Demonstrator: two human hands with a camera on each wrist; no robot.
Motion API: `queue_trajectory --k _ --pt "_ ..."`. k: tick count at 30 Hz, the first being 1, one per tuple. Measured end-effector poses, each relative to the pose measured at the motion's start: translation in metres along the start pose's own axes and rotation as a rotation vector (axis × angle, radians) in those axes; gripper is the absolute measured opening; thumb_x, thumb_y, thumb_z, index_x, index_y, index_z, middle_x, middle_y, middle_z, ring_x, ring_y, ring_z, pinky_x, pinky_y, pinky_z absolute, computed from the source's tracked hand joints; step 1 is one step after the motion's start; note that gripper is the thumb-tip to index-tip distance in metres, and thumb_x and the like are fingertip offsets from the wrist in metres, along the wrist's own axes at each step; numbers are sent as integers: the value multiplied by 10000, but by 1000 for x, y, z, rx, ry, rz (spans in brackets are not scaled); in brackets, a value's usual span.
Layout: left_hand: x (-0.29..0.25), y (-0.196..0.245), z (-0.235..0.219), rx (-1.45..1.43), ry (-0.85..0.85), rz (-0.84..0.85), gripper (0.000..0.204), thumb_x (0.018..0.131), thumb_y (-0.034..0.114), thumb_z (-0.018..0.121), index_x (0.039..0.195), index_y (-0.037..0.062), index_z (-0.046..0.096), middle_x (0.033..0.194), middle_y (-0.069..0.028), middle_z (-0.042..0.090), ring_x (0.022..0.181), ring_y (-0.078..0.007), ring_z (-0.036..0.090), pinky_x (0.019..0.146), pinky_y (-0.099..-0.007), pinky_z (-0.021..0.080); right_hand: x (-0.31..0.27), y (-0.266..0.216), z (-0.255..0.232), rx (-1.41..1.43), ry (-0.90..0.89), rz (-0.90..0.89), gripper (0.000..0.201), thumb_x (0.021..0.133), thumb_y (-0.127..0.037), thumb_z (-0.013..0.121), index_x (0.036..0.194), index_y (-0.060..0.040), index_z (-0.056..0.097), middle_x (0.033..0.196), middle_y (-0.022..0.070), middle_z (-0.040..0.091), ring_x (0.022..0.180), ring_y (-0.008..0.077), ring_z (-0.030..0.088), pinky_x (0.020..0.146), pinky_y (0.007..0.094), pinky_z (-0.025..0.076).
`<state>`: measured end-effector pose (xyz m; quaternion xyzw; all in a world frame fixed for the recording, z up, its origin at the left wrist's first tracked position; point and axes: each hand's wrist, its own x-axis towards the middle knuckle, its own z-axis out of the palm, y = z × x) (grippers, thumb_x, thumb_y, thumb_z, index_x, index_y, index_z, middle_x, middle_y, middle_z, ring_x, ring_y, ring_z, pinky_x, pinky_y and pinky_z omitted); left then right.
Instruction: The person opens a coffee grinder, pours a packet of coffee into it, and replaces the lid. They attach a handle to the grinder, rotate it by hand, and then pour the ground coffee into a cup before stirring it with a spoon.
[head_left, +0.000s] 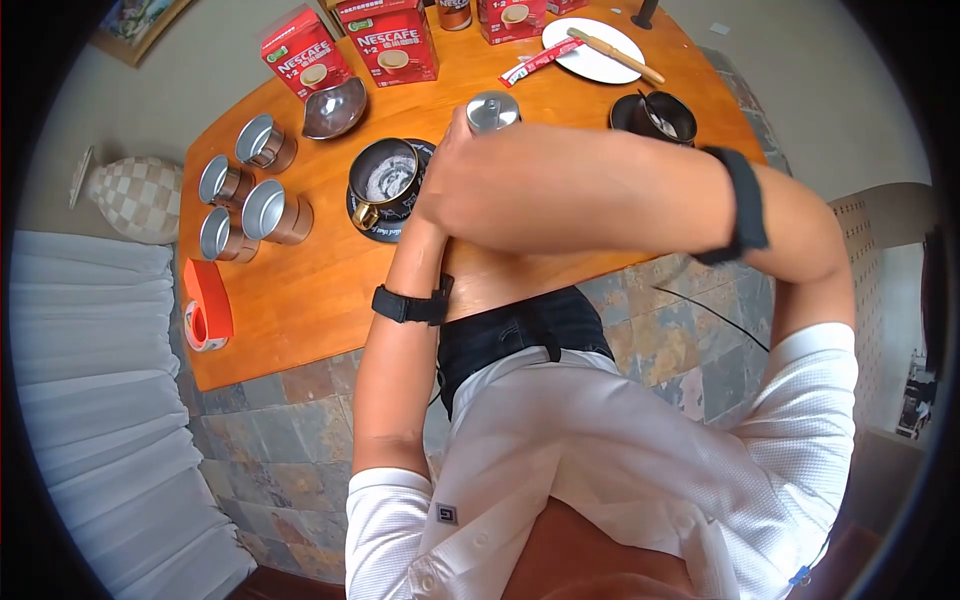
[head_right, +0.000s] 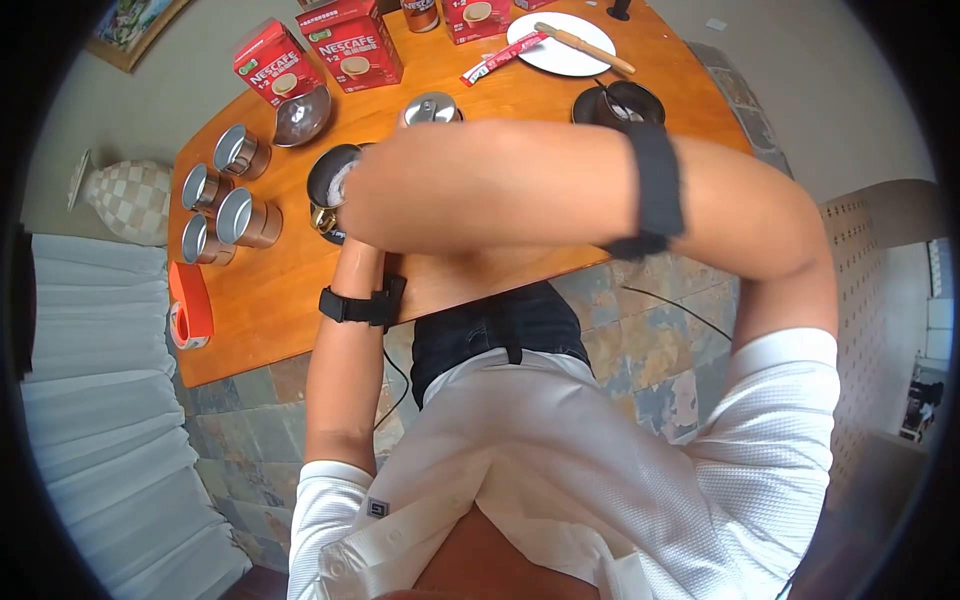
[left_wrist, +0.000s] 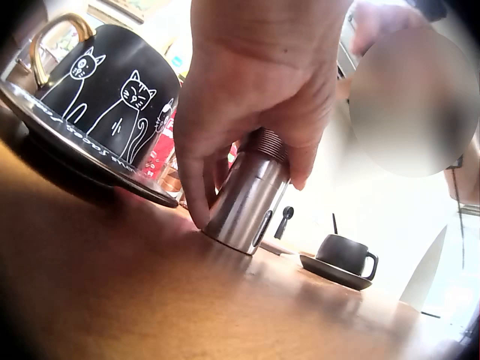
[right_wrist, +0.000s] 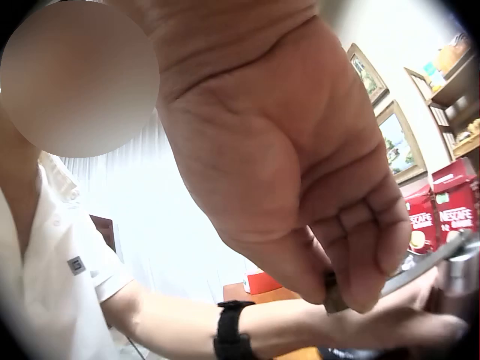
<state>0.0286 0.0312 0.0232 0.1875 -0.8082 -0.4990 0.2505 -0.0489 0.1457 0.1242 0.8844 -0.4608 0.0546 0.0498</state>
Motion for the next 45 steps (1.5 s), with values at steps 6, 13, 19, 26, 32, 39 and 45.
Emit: queue_trajectory --k 6,13,19,26,32,39,45 --pt "1 -29 3 113 -42 -11 422 872 156 736 1209 -14 548 1105 -122 681 949 -166 647 884 -319 507 94 60 -9 -35 -157 223 175 840 -80 640 981 10 689 923 216 706 878 380 700 716 470 563" --pt "2 -23 1 -34 -6 -66 579 814 222 788 1263 19 484 1155 -194 669 1079 -321 666 934 -395 506 41 143 -26 -178 -379 572 179 824 -90 655 914 46 728 921 232 716 860 378 703 708 446 565" --pt "2 -28 1 119 -50 -46 566 883 150 752 1339 26 440 1047 -84 680 925 -156 658 842 -314 534 -40 102 -27 -175 -501 731 178 895 -96 605 1037 0 652 908 212 696 885 386 683 742 489 530" --pt "-1 -15 -1 19 -78 -81 601 816 224 794 1284 17 479 1235 -217 647 1120 -306 659 961 -382 507 -37 -6 -46 -16 -440 362 186 822 -16 613 1000 36 632 781 187 676 752 365 684 661 446 540" --pt "-21 -20 0 156 -5 307 376 978 159 582 1326 38 504 1227 -111 621 1084 -174 635 949 -359 495 50 7 -14 -2 -300 141 163 851 -36 615 999 12 662 873 206 699 861 370 698 737 446 563" --pt "-2 -22 1 -15 -74 -4 548 846 165 762 1284 25 465 1118 -149 676 988 -246 673 874 -363 519 88 124 6 -258 -258 447 283 854 -47 627 1131 -31 679 984 190 713 946 364 697 800 458 573" --pt "0 -24 0 20 -39 -51 586 820 206 793 1266 21 461 1176 -215 663 1102 -346 661 939 -399 507 -2 120 -28 -217 -481 793 148 867 -55 621 943 28 716 957 197 711 939 362 697 764 460 566"
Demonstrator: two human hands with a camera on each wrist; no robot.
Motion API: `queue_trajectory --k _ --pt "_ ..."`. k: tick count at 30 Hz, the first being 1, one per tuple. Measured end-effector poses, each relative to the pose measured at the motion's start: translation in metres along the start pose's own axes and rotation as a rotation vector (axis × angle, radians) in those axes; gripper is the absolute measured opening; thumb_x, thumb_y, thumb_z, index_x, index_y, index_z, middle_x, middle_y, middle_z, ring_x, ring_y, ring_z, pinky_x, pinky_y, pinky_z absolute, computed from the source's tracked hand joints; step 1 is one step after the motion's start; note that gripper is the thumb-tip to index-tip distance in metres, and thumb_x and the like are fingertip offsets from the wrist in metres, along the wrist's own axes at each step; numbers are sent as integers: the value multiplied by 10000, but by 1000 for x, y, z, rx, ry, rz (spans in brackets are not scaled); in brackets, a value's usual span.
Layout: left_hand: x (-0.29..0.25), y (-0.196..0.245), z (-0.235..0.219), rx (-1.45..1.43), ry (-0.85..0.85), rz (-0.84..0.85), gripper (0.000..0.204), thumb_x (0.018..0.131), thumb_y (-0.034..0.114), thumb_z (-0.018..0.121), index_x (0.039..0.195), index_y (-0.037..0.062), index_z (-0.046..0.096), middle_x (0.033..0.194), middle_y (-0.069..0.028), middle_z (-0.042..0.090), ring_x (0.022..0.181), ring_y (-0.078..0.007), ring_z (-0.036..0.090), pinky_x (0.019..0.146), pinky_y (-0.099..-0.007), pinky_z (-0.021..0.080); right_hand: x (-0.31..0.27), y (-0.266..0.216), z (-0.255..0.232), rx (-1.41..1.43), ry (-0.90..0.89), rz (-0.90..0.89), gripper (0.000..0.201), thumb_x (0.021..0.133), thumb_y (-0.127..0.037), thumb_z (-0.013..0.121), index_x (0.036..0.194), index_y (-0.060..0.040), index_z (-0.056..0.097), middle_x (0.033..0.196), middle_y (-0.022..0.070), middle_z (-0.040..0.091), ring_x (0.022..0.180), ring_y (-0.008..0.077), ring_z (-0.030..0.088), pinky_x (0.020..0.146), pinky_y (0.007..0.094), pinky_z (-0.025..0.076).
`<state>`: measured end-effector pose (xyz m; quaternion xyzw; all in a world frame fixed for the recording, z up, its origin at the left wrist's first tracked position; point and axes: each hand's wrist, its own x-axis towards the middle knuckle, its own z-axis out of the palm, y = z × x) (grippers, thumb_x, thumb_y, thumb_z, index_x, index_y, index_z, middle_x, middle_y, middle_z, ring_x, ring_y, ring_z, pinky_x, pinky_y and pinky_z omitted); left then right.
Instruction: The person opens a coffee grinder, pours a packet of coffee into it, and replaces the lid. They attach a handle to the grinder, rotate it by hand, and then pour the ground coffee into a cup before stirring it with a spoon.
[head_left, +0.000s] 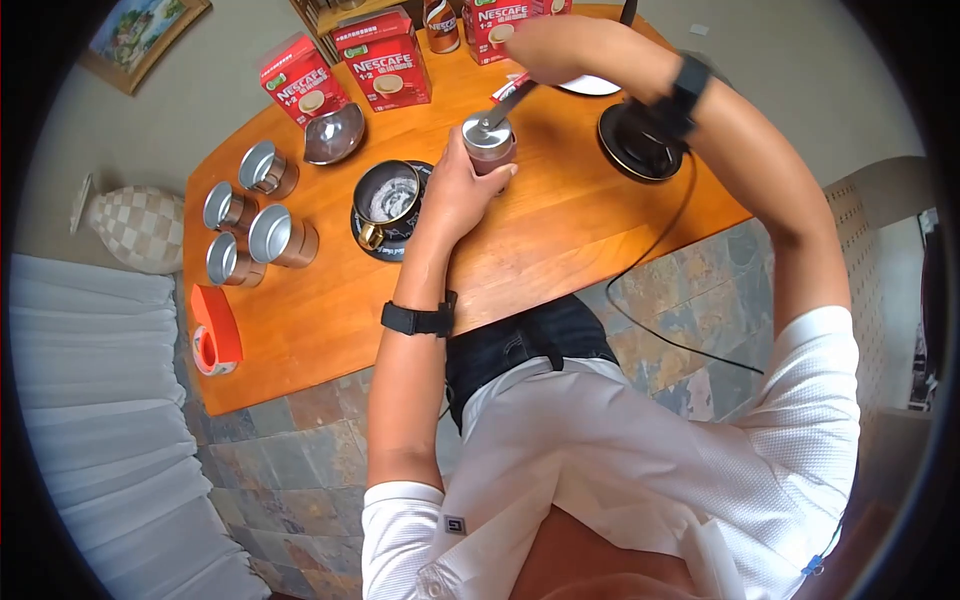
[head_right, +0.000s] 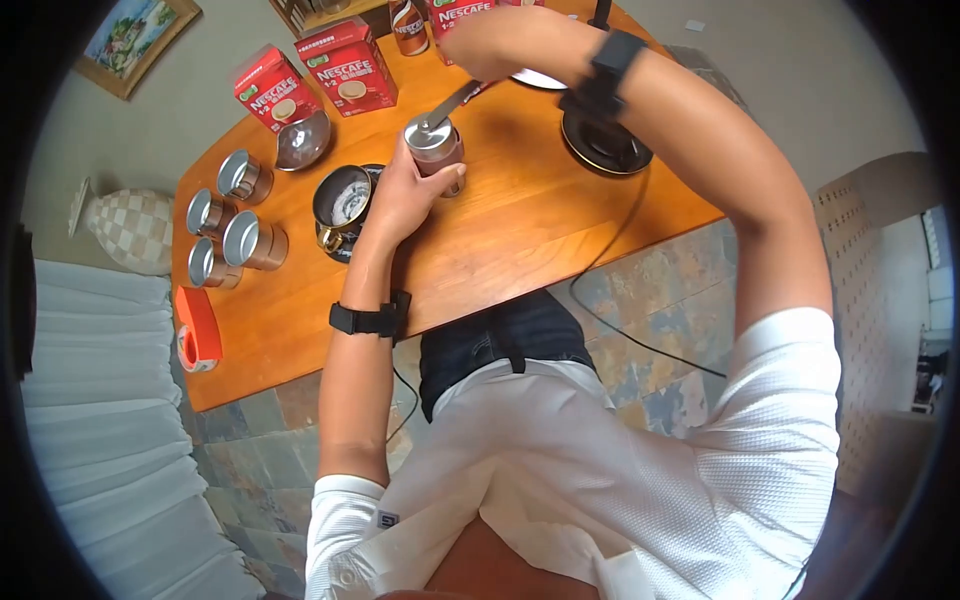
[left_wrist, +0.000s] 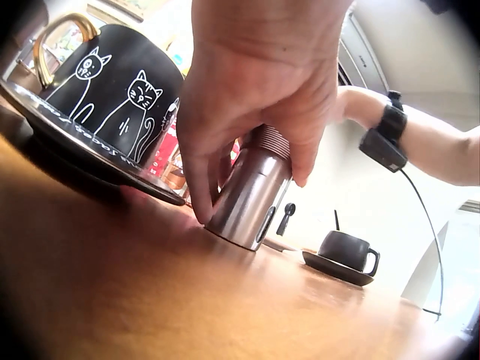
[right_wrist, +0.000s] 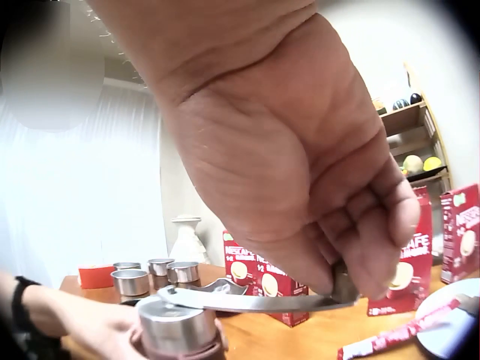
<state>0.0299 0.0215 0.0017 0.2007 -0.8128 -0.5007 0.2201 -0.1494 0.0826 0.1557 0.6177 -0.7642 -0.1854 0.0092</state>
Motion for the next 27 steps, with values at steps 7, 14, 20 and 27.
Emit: queue_trajectory --k 7,14,20,27 --pt "-2 3 -1 34 11 -5 570 822 212 793 1252 14 476 1211 -230 644 1133 -346 647 952 -407 503 -102 -45 6 -115 -82 -268 164 834 -37 622 976 28 673 784 165 702 772 338 710 667 428 567" --pt "-13 -9 3 126 23 174 469 911 190 691 1300 12 499 1191 -136 667 997 -222 659 915 -364 513 -69 -100 -4 299 266 -734 160 814 -73 656 930 37 656 762 175 694 748 349 701 652 435 555" --pt "0 -4 -1 47 -41 79 462 887 166 734 1245 5 491 1062 -94 680 952 -164 646 870 -326 507 44 -96 -6 197 458 -539 224 861 -60 568 1046 -31 691 919 213 704 887 380 698 743 468 571" --pt "-1 5 -1 43 25 10 587 809 198 795 1273 25 479 1169 -202 670 1099 -341 665 939 -392 508 39 -6 6 -35 253 -172 180 787 -124 712 865 34 744 885 231 723 841 383 715 711 450 578"
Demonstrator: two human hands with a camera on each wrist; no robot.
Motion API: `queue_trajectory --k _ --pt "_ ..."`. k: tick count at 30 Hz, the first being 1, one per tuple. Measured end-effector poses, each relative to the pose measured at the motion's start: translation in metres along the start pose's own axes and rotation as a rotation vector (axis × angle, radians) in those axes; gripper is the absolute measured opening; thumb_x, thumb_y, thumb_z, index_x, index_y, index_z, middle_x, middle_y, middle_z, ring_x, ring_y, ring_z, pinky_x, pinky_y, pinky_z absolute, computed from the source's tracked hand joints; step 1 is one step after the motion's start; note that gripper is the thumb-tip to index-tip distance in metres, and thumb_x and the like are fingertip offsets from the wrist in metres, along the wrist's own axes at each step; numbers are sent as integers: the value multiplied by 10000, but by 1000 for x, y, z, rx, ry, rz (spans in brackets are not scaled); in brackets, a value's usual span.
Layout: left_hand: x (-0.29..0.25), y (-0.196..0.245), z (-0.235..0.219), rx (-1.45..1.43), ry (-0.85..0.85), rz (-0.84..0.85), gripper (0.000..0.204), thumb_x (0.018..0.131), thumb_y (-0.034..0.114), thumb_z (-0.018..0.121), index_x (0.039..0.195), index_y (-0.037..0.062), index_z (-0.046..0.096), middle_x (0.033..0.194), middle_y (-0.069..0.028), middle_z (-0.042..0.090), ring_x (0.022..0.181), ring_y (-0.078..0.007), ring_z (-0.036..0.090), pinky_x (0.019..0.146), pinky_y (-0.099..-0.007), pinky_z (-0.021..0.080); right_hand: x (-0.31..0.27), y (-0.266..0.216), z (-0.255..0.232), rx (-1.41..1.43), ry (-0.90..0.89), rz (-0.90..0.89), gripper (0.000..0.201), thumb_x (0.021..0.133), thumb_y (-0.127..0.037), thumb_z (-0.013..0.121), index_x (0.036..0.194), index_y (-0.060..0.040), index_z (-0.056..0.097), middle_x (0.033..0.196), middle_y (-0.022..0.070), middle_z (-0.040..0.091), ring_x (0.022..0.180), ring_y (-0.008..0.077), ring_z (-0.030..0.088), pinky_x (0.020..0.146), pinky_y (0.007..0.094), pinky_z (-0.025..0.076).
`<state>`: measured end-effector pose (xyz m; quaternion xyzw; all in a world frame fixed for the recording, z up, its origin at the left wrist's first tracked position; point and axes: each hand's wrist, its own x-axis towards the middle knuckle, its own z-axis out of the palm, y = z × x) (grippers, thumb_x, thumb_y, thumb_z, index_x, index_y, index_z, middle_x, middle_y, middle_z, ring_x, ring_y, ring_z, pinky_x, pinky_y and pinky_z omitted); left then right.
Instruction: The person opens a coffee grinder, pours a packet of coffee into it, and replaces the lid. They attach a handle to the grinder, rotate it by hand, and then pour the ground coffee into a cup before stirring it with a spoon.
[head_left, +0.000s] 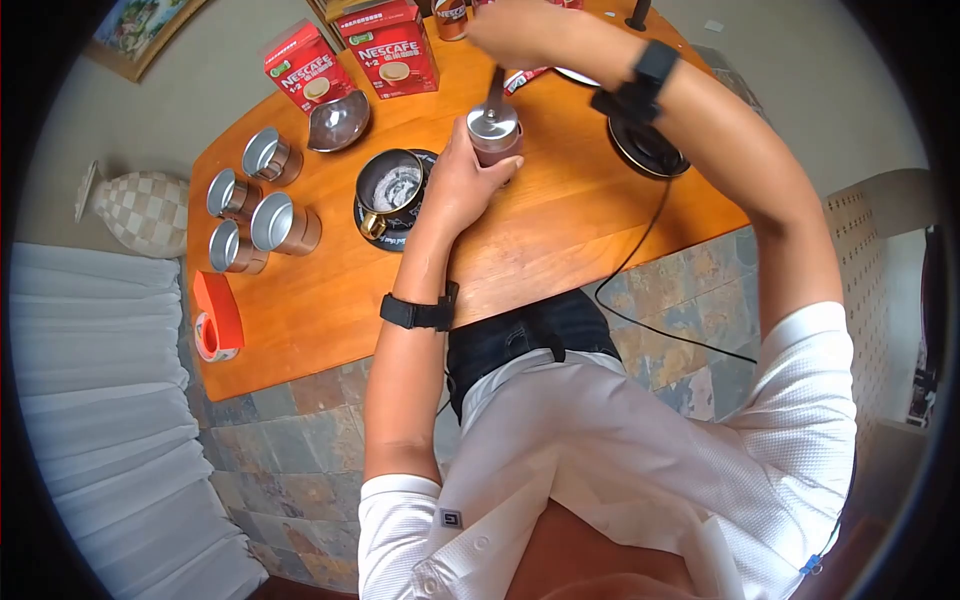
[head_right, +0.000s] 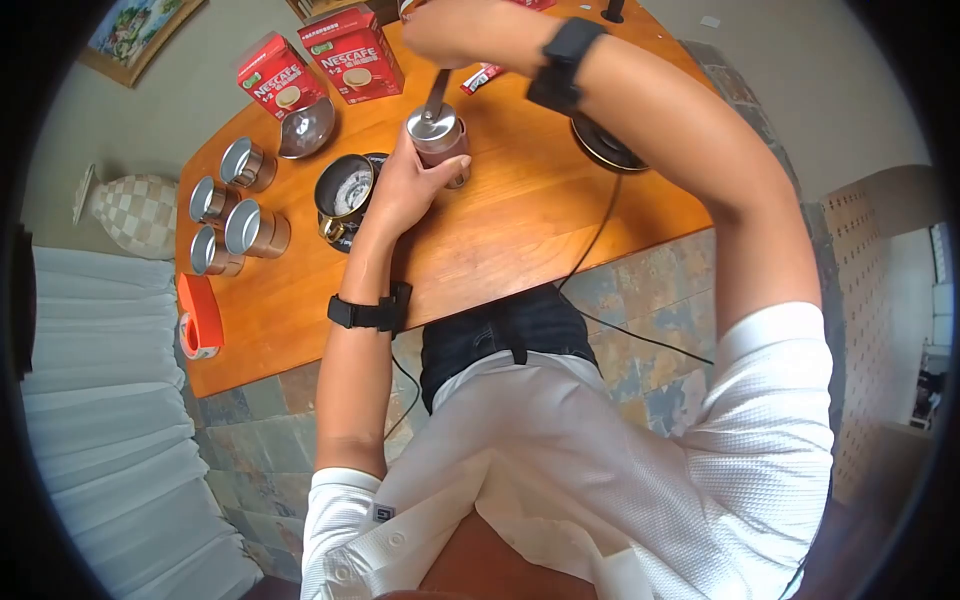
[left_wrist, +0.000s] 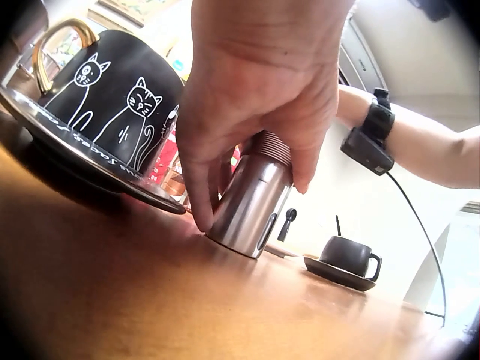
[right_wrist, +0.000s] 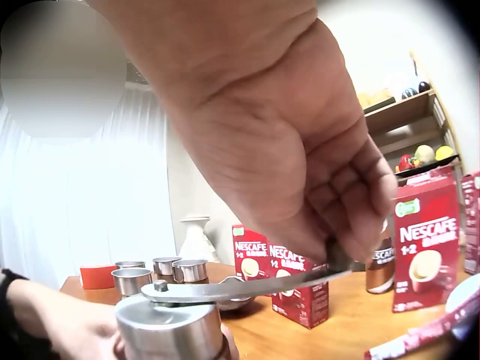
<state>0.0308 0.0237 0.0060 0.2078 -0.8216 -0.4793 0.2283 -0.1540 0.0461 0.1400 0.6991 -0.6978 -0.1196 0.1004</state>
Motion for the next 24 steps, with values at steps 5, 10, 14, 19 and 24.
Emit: queue_trajectory --k 5,10,14,19,24 --pt "-1 -1 -1 46 -20 7 612 862 183 776 1355 28 448 1182 -118 667 1085 -188 641 956 -335 498 -84 -13 -18 13 -237 119 135 853 -62 632 920 10 725 936 209 707 897 368 698 734 459 563" --pt "-1 -7 1 11 -30 -28 575 877 178 761 1343 28 459 1177 -123 671 1055 -187 646 934 -338 509 -134 -58 -36 -1 -246 -175 147 837 -24 604 948 15 694 776 192 686 781 368 692 695 452 551" --pt "-4 1 -5 -2 -23 -8 615 819 252 779 1289 9 465 1190 -215 653 1099 -349 654 937 -408 509 -126 -88 -49 247 -87 -373 117 818 -46 620 896 18 680 757 189 683 754 357 692 667 443 548" --pt "-4 -28 5 138 -31 214 558 847 210 754 1292 -1 492 1142 -186 658 1050 -307 652 920 -389 501 -52 -109 -41 366 4 -481 138 817 -52 625 933 -14 690 795 182 691 776 362 687 671 445 547" --pt "3 -18 0 -13 -84 -8 579 864 194 755 1311 -18 455 1164 -150 669 1051 -214 654 945 -334 501 28 -80 -11 159 234 -367 248 820 -59 640 1056 6 683 922 217 694 939 370 688 798 470 554"
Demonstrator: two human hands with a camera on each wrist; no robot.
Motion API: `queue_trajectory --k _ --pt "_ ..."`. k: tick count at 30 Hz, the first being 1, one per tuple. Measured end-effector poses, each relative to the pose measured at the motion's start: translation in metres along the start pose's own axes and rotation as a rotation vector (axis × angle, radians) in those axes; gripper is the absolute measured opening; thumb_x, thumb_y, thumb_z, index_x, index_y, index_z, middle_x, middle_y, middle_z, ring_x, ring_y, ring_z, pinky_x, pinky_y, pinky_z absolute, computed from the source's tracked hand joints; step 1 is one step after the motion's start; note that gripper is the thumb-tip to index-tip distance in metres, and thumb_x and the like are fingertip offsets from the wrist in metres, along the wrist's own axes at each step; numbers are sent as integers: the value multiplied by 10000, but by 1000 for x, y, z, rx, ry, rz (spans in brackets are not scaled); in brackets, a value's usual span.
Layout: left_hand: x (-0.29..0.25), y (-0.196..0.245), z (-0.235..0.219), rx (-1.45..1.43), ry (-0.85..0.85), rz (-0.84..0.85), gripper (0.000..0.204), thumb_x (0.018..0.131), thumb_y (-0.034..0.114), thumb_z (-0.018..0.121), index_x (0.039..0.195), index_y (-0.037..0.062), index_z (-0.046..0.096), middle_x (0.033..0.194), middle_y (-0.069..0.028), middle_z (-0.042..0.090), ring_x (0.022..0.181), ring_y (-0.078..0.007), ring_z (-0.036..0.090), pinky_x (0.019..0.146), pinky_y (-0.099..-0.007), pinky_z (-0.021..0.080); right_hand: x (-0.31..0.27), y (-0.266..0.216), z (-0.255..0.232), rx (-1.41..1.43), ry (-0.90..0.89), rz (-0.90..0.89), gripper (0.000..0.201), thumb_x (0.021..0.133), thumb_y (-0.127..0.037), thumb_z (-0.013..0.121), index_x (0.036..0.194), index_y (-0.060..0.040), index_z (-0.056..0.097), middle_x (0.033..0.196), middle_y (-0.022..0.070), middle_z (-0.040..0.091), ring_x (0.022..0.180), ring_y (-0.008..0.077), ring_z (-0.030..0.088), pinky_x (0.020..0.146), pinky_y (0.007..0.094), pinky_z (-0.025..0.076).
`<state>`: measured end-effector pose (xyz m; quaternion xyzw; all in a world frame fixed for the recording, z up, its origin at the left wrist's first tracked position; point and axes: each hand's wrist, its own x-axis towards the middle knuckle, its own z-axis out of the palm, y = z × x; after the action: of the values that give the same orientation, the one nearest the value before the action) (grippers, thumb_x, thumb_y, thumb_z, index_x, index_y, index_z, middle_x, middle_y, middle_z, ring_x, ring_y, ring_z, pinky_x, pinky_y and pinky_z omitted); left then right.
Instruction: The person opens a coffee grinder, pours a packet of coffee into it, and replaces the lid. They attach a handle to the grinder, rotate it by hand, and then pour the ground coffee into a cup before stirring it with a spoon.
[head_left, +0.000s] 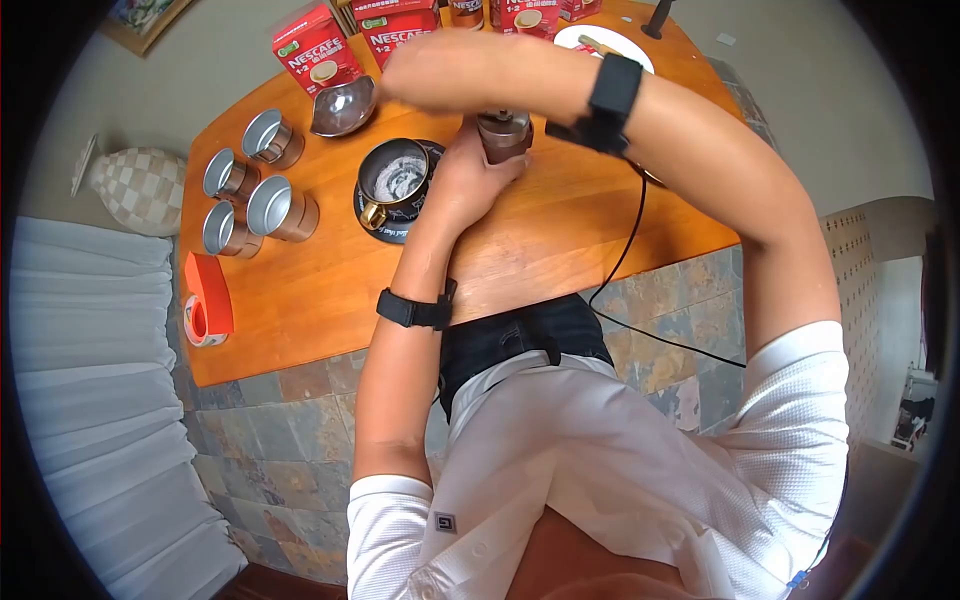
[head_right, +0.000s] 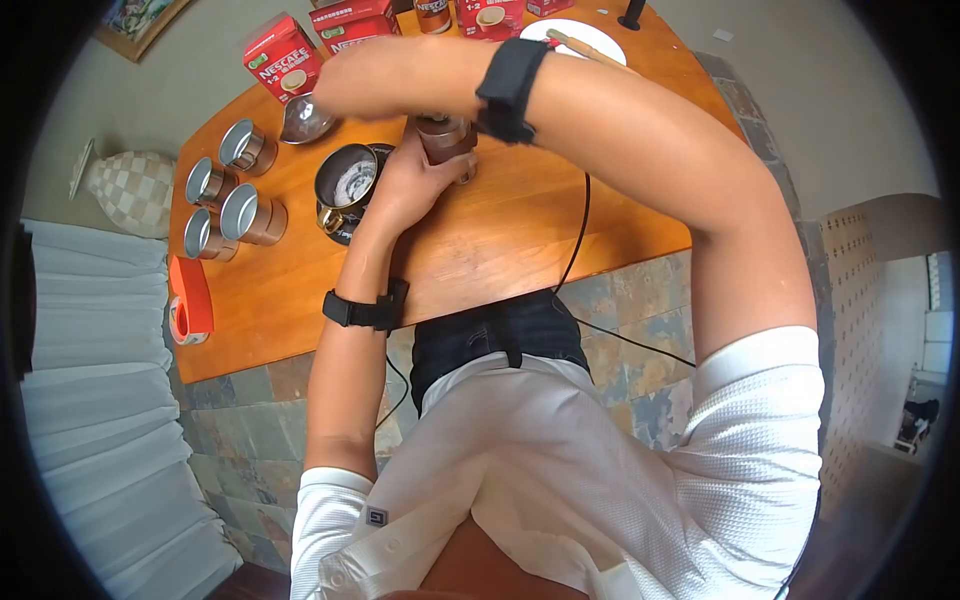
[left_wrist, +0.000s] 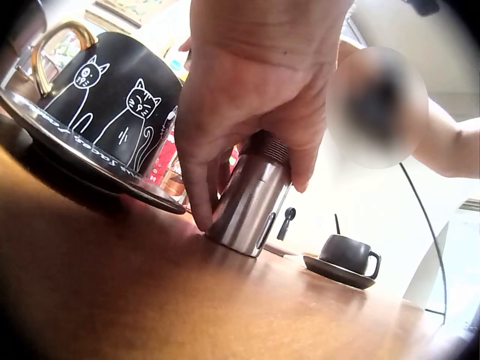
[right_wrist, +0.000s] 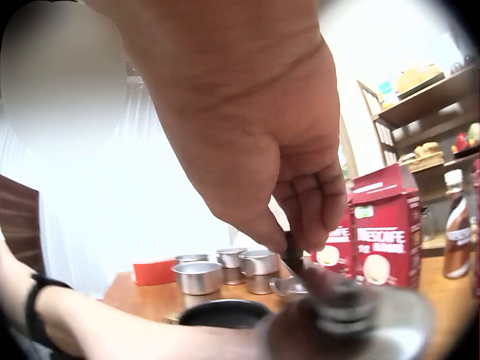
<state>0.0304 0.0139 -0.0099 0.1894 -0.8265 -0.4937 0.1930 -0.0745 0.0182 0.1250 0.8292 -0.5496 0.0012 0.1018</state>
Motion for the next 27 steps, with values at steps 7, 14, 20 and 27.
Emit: queue_trajectory --k 7,14,20,27 --pt "-3 21 -3 16 52 -45 597 835 192 778 1310 19 461 1212 -185 652 1108 -281 645 957 -378 499 -63 61 -25 -54 -315 429 236 768 -156 745 894 43 739 906 224 722 836 376 712 703 456 573" --pt "-5 16 -1 36 85 25 595 851 173 776 1335 27 462 1199 -142 661 1090 -193 645 959 -342 501 -142 1 -57 71 -513 436 110 829 -100 654 855 4 679 779 202 670 784 386 673 711 462 529" --pt "-5 17 -1 5 48 -6 556 857 219 748 1293 14 471 1259 -202 636 1154 -313 640 978 -391 497 -131 -67 -61 56 -305 98 107 820 -58 624 806 3 710 827 180 699 833 321 706 695 414 557" --pt "-9 11 0 220 -6 103 479 947 169 643 1347 -34 474 1309 -122 604 1127 -210 625 936 -342 516 -42 -56 -29 75 -113 -165 155 814 -107 660 947 -41 705 793 177 690 800 356 697 670 441 555"
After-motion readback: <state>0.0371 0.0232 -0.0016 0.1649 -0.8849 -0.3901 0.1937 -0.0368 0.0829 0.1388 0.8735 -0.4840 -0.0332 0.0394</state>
